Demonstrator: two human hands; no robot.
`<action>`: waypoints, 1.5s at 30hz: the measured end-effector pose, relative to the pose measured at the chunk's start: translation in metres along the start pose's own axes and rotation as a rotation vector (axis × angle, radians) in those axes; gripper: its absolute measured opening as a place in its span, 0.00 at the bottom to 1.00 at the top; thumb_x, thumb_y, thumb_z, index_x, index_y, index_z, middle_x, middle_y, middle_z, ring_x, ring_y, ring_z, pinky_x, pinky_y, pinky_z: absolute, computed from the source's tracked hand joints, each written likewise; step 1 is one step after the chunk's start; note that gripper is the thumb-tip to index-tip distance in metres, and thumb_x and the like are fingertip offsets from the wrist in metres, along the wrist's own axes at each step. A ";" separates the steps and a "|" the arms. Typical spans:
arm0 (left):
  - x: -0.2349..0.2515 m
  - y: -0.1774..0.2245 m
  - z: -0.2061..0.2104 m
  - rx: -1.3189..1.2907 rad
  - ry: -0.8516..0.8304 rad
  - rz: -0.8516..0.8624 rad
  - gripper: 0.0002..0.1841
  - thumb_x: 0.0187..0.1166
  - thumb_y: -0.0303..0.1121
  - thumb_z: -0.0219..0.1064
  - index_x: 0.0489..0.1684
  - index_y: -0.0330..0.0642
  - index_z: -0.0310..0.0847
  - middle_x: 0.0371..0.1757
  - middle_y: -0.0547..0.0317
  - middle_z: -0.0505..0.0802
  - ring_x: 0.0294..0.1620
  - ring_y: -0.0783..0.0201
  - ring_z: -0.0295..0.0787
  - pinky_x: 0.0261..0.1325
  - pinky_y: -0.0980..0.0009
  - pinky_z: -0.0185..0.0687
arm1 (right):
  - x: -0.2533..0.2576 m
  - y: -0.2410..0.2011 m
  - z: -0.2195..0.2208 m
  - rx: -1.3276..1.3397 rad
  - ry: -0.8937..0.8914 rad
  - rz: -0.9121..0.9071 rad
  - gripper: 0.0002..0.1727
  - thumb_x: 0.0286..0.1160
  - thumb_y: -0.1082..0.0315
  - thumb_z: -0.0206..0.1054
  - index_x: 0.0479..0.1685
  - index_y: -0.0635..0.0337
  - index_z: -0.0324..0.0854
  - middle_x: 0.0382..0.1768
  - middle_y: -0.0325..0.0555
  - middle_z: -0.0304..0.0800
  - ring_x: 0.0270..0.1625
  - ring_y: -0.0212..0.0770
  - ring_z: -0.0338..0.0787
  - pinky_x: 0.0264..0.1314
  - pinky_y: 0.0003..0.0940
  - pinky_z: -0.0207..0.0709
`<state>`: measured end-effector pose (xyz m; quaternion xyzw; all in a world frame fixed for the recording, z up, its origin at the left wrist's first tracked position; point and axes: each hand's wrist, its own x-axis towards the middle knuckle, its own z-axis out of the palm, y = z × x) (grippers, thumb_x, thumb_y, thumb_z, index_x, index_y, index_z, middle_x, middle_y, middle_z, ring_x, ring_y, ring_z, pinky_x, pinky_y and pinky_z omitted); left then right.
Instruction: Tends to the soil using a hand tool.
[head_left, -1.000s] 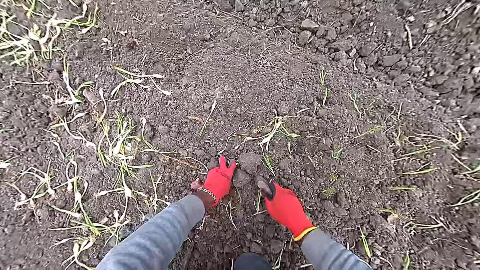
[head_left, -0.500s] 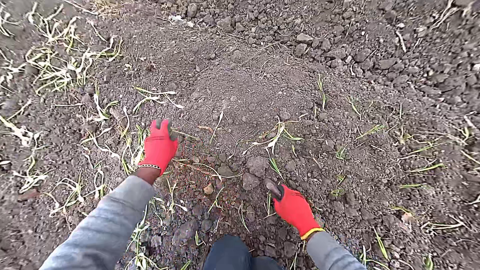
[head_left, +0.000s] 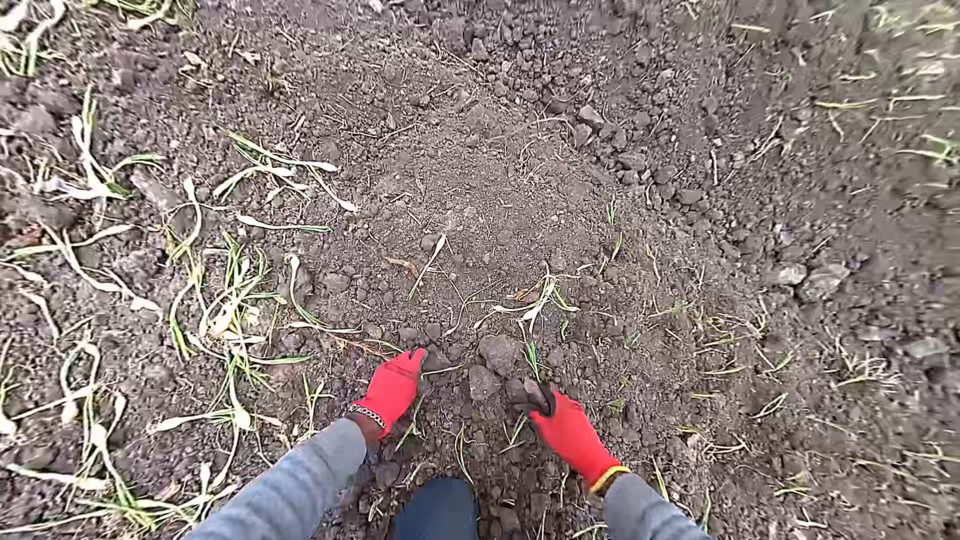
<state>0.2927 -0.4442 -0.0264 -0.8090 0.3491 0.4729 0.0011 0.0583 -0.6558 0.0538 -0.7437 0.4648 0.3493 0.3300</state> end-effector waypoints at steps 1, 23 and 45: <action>-0.002 0.000 -0.003 -0.017 -0.023 -0.009 0.30 0.85 0.33 0.61 0.89 0.44 0.65 0.73 0.37 0.85 0.72 0.39 0.85 0.74 0.41 0.79 | -0.004 -0.017 -0.021 0.004 0.020 -0.012 0.27 0.77 0.49 0.66 0.69 0.56 0.82 0.59 0.55 0.90 0.65 0.52 0.88 0.71 0.56 0.77; -0.068 0.014 0.035 -0.432 0.411 -0.303 0.11 0.82 0.37 0.70 0.56 0.47 0.93 0.59 0.43 0.92 0.64 0.42 0.88 0.69 0.38 0.81 | -0.002 -0.036 -0.058 0.083 -0.069 -0.236 0.16 0.83 0.54 0.67 0.42 0.61 0.83 0.27 0.50 0.84 0.28 0.47 0.86 0.32 0.51 0.81; -0.064 0.025 0.015 -0.874 0.487 -0.266 0.09 0.85 0.39 0.69 0.51 0.46 0.90 0.37 0.55 0.96 0.27 0.59 0.93 0.34 0.54 0.94 | -0.057 -0.109 -0.082 0.222 0.355 -0.796 0.15 0.76 0.49 0.68 0.54 0.43 0.83 0.27 0.29 0.87 0.21 0.27 0.85 0.17 0.32 0.80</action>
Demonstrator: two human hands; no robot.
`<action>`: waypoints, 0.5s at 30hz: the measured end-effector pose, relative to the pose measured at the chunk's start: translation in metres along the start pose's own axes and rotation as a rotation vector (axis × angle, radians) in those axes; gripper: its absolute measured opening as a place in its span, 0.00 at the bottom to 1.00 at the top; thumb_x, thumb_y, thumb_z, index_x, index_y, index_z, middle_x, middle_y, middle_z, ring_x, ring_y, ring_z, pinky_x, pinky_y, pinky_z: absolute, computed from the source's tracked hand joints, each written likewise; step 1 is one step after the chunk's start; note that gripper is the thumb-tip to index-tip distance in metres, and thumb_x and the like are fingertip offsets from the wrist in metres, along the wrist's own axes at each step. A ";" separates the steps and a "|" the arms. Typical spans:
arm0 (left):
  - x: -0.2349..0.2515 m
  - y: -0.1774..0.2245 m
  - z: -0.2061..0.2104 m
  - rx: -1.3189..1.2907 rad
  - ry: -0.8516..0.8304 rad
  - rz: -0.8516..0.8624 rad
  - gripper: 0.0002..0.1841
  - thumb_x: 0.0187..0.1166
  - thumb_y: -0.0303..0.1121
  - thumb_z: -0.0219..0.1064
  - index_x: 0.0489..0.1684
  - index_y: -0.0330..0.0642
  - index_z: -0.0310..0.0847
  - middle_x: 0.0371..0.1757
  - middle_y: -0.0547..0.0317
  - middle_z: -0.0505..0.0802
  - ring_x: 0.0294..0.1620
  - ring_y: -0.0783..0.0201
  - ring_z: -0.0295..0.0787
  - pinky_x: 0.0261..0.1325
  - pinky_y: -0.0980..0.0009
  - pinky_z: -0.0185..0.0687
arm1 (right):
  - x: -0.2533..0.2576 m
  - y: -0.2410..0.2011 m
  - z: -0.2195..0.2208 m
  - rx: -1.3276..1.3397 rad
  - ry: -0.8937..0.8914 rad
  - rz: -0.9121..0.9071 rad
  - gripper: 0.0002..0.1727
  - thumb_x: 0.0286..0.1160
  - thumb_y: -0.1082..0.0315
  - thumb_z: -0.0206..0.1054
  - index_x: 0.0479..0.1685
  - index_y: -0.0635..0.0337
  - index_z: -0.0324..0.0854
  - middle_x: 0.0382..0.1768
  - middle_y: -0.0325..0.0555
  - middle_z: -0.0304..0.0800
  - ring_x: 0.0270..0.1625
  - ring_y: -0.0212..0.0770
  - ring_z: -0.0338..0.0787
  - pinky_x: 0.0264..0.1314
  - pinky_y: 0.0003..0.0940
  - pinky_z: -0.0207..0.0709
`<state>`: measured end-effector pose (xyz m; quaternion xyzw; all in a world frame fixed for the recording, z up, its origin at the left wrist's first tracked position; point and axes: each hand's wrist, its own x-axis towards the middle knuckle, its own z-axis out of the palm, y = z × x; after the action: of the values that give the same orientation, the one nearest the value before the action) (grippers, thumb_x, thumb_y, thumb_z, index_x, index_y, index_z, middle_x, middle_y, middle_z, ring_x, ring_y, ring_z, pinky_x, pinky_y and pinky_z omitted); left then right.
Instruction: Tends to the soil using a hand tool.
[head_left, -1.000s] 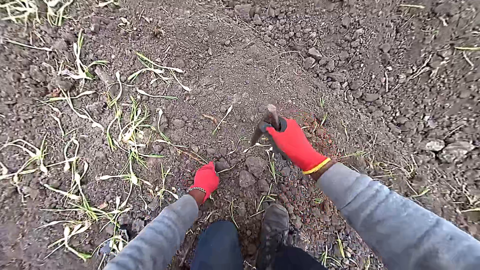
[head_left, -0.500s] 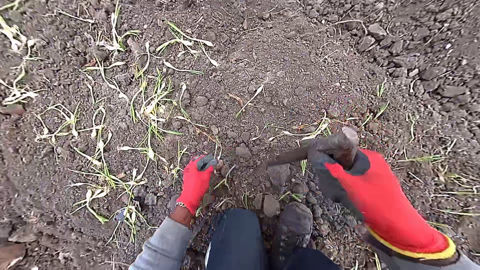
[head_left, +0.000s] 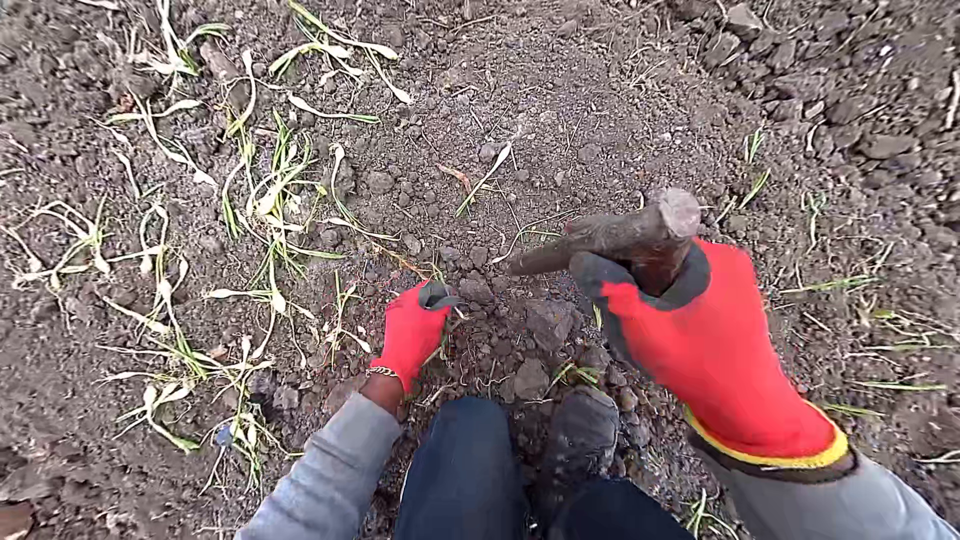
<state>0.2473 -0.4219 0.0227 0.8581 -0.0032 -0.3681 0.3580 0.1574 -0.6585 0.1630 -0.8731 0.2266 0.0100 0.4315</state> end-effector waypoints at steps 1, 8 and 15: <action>-0.005 0.006 -0.008 -0.045 0.051 0.014 0.09 0.85 0.39 0.70 0.51 0.45 0.89 0.36 0.56 0.96 0.25 0.60 0.92 0.30 0.56 0.93 | -0.001 0.008 0.018 -0.021 -0.038 -0.008 0.15 0.77 0.51 0.68 0.55 0.47 0.82 0.28 0.34 0.87 0.22 0.32 0.85 0.19 0.38 0.80; -0.012 0.013 0.054 0.240 -0.094 0.166 0.10 0.82 0.39 0.70 0.53 0.45 0.88 0.46 0.45 0.94 0.44 0.44 0.93 0.48 0.37 0.87 | -0.034 0.080 0.095 -0.039 -0.306 0.369 0.16 0.79 0.56 0.68 0.56 0.56 0.86 0.39 0.51 0.91 0.42 0.51 0.91 0.45 0.59 0.84; -0.015 -0.001 0.037 0.561 0.050 0.286 0.16 0.85 0.38 0.67 0.66 0.46 0.89 0.56 0.43 0.94 0.54 0.41 0.94 0.54 0.37 0.87 | -0.056 0.093 0.065 -0.139 -0.379 0.351 0.21 0.74 0.56 0.70 0.63 0.54 0.85 0.43 0.51 0.93 0.48 0.50 0.93 0.54 0.58 0.84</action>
<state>0.2126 -0.4392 0.0143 0.9230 -0.2165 -0.2776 0.1552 0.0814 -0.6363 0.0645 -0.8305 0.2886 0.2637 0.3968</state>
